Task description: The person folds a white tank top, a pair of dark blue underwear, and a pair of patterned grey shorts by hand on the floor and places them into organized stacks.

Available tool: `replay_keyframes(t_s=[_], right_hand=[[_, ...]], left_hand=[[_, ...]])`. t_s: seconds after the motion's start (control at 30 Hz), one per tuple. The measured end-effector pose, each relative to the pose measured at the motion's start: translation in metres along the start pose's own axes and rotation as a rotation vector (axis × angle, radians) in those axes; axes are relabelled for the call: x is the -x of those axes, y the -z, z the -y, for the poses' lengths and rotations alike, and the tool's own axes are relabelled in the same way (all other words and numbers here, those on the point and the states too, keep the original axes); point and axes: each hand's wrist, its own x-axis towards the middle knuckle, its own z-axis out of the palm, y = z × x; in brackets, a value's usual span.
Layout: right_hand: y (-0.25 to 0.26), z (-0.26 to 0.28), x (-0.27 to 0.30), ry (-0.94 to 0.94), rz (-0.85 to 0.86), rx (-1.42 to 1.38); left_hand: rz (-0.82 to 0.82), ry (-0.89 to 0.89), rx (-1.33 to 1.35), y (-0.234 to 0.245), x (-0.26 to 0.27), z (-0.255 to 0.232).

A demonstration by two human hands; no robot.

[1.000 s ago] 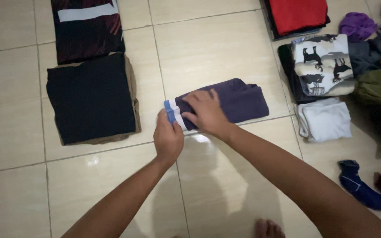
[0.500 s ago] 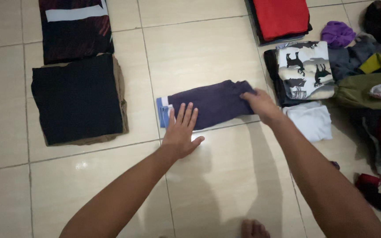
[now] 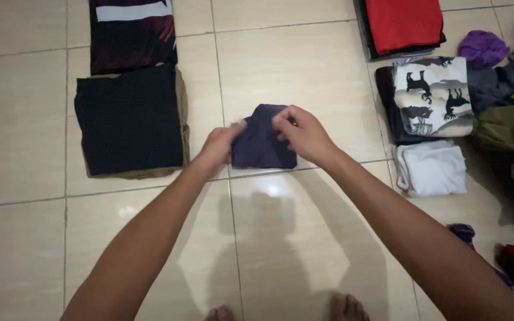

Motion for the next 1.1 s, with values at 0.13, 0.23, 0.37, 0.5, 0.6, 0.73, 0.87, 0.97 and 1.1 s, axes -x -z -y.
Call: replay_keyframes(t_s=[0.13,0.23,0.37,0.5,0.6,0.73,0.87,0.97,1.1], right_hand=[[0.009,-0.022,0.006,0.025,-0.178,0.386],[0.002,-0.030,0.016,0.208,-0.216,0.520],[-0.004,-0.028,0.012,0.364,-0.285,0.569],[-0.007,-0.023,-0.004,0.399,-0.171,0.596],[-0.019,-0.026,-0.003,0.435,-0.137,0.587],[-0.024,-0.035,0.005,0.515,-0.135,0.598],[-0.023,-0.036,0.008,0.519,-0.119,0.603],[-0.025,-0.033,0.011,0.500,-0.132,0.658],[-0.020,-0.041,0.019,0.490,-0.100,0.753]], left_hand=[[-0.067,-0.276,-0.240,-0.004,-0.007,0.031],[0.034,-0.296,-0.160,-0.006,-0.015,0.038],[0.089,-0.244,-0.111,-0.012,0.002,0.018],[-0.062,-0.136,-0.265,-0.025,0.014,-0.012],[-0.111,-0.244,-0.232,-0.023,-0.001,-0.005],[-0.171,-0.334,-0.200,-0.020,-0.014,0.015],[-0.237,-0.148,-0.377,-0.023,-0.002,-0.006],[-0.290,-0.179,-0.322,-0.030,0.000,-0.016],[-0.405,-0.282,-0.067,-0.026,-0.006,0.000]])
